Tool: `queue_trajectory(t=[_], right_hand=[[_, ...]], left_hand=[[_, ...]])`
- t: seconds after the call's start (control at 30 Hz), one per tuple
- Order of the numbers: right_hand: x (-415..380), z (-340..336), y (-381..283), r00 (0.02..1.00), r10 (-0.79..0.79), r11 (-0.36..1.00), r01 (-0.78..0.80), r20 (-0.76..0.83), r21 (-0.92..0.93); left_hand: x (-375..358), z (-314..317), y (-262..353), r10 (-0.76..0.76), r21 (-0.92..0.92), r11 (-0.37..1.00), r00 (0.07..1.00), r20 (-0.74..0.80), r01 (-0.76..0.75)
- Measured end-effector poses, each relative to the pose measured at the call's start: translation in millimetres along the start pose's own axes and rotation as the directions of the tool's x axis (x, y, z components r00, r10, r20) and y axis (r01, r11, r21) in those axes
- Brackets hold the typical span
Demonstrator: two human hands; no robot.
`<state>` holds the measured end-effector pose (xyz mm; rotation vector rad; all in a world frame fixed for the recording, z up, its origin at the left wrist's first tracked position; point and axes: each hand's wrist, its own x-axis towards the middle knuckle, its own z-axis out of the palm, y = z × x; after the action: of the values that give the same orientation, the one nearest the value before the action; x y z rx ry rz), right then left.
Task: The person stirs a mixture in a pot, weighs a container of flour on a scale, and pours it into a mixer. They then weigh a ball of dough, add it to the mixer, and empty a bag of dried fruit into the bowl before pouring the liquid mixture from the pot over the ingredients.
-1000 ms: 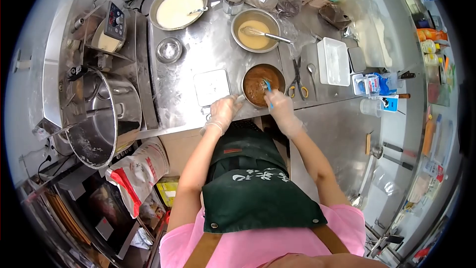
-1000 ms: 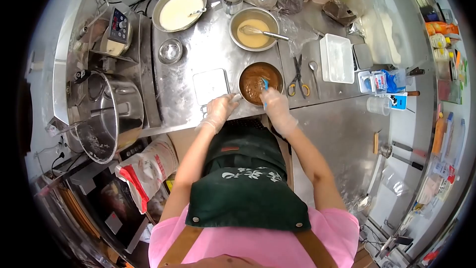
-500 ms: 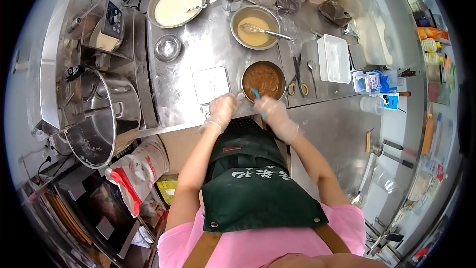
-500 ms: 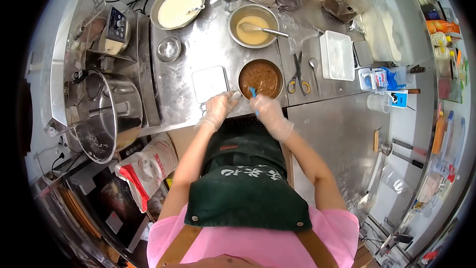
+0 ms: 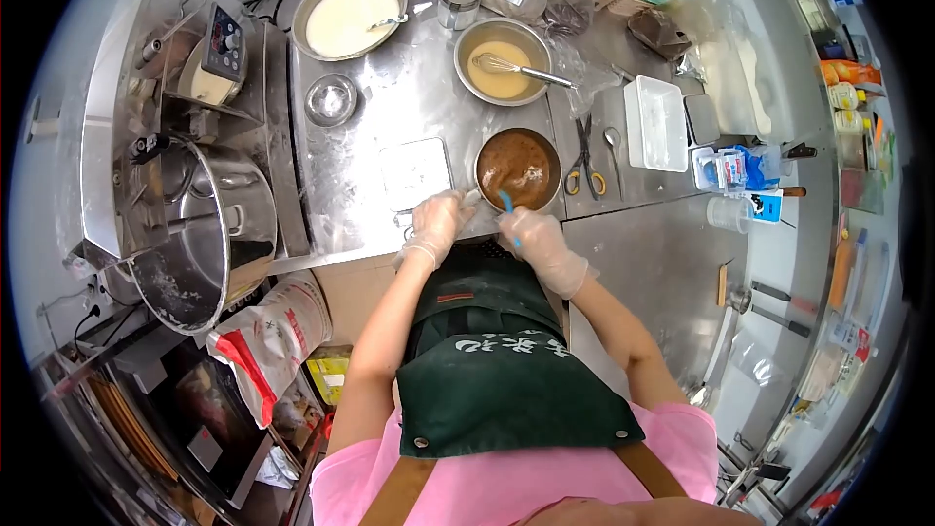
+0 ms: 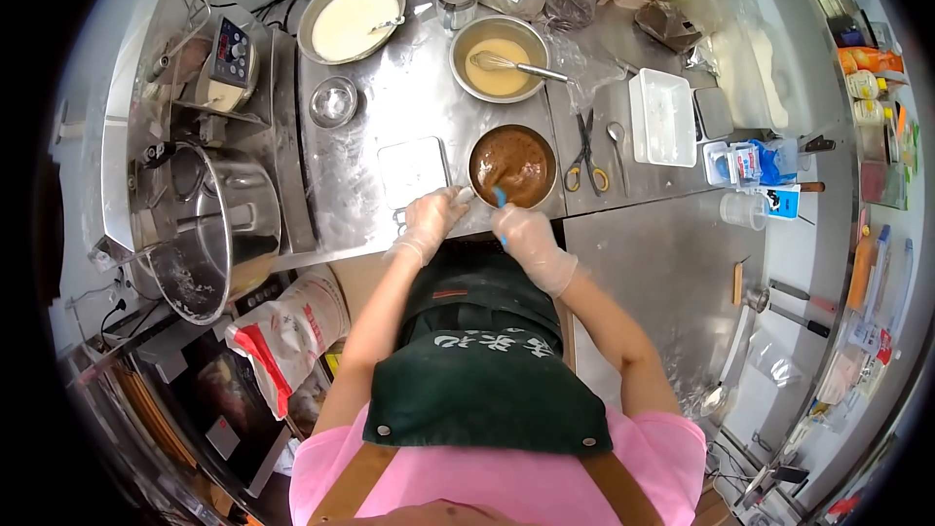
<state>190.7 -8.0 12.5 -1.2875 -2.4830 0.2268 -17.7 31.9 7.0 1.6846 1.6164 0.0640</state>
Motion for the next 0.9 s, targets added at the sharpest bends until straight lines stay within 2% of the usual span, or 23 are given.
queue_trajectory(t=[0.07,0.1,0.13,0.2,0.27,0.3,0.4,0.43,0.53,0.6,0.67,0.7,0.73,0.77,0.83,0.9], right_hand=[[8.6,-2.6,9.8,0.996,0.013,0.989,0.001,-0.089,0.146],[16.0,-11.3,19.6,0.992,0.092,0.979,-0.073,-0.089,0.192],[25.3,-19.7,25.3,0.988,0.137,0.980,-0.125,-0.072,0.155],[39.6,-33.9,42.9,1.000,0.003,0.993,-0.001,-0.016,0.120],[48.7,-44.4,63.6,0.996,-0.064,0.997,0.062,0.060,0.036],[47.6,-48.1,73.2,0.995,-0.044,0.998,0.040,0.085,0.047],[28.4,-57.7,72.2,0.934,-0.055,0.998,0.067,0.352,-0.021],[26.7,-62.4,70.2,0.898,-0.085,0.996,0.079,0.431,0.032],[50.1,-79.2,67.9,0.966,-0.106,0.983,0.066,0.237,0.171],[71.7,-75.5,88.3,0.972,-0.086,0.993,0.067,0.218,0.096],[80.0,-68.1,111.9,0.979,0.004,0.990,-0.033,0.203,0.138],[83.8,-75.2,108.2,0.918,0.209,0.944,-0.279,0.338,0.174],[89.6,-88.9,101.4,0.793,0.384,0.843,-0.510,0.474,0.170],[91.5,-96.6,96.7,0.612,0.518,0.693,-0.710,0.598,0.126],[70.0,-79.3,104.7,0.464,0.611,0.392,-0.881,0.641,0.264],[45.8,-48.1,109.2,0.328,0.650,0.070,-0.924,0.686,0.376]], left_hand=[[-0.5,2.3,-2.6,-0.007,-0.003,1.000,1.000,0.008,0.007],[-2.0,4.1,-2.9,0.012,-0.023,1.000,1.000,-0.012,-0.013],[-2.1,4.7,-3.3,0.031,-0.043,0.999,0.999,-0.039,-0.032],[-2.8,3.9,-3.4,0.041,-0.051,0.998,0.997,-0.059,-0.044],[-2.5,2.6,-1.7,0.036,-0.033,0.999,0.999,-0.039,-0.038],[-2.8,3.0,-1.4,0.028,-0.014,1.000,0.999,-0.020,-0.028],[-0.7,0.3,-0.3,0.006,0.012,1.000,1.000,0.003,-0.006],[-0.8,-1.0,0.6,0.007,0.005,1.000,1.000,0.002,-0.007],[-5.2,-5.5,3.4,0.009,0.000,1.000,1.000,0.004,-0.009],[-4.7,-5.0,5.8,0.018,-0.007,1.000,1.000,-0.003,-0.018],[-4.4,-3.5,2.6,0.018,-0.021,1.000,1.000,-0.017,-0.019],[-4.4,-3.7,2.2,0.012,-0.019,1.000,1.000,-0.011,-0.012],[-4.2,-3.2,2.3,0.006,-0.020,1.000,1.000,-0.005,-0.006],[-3.7,-2.2,2.4,0.000,-0.023,1.000,1.000,0.003,0.000],[-4.8,-4.7,3.9,0.009,-0.016,1.000,1.000,0.004,-0.009],[-5.3,-5.3,3.7,0.008,-0.015,1.000,1.000,0.007,-0.007]])
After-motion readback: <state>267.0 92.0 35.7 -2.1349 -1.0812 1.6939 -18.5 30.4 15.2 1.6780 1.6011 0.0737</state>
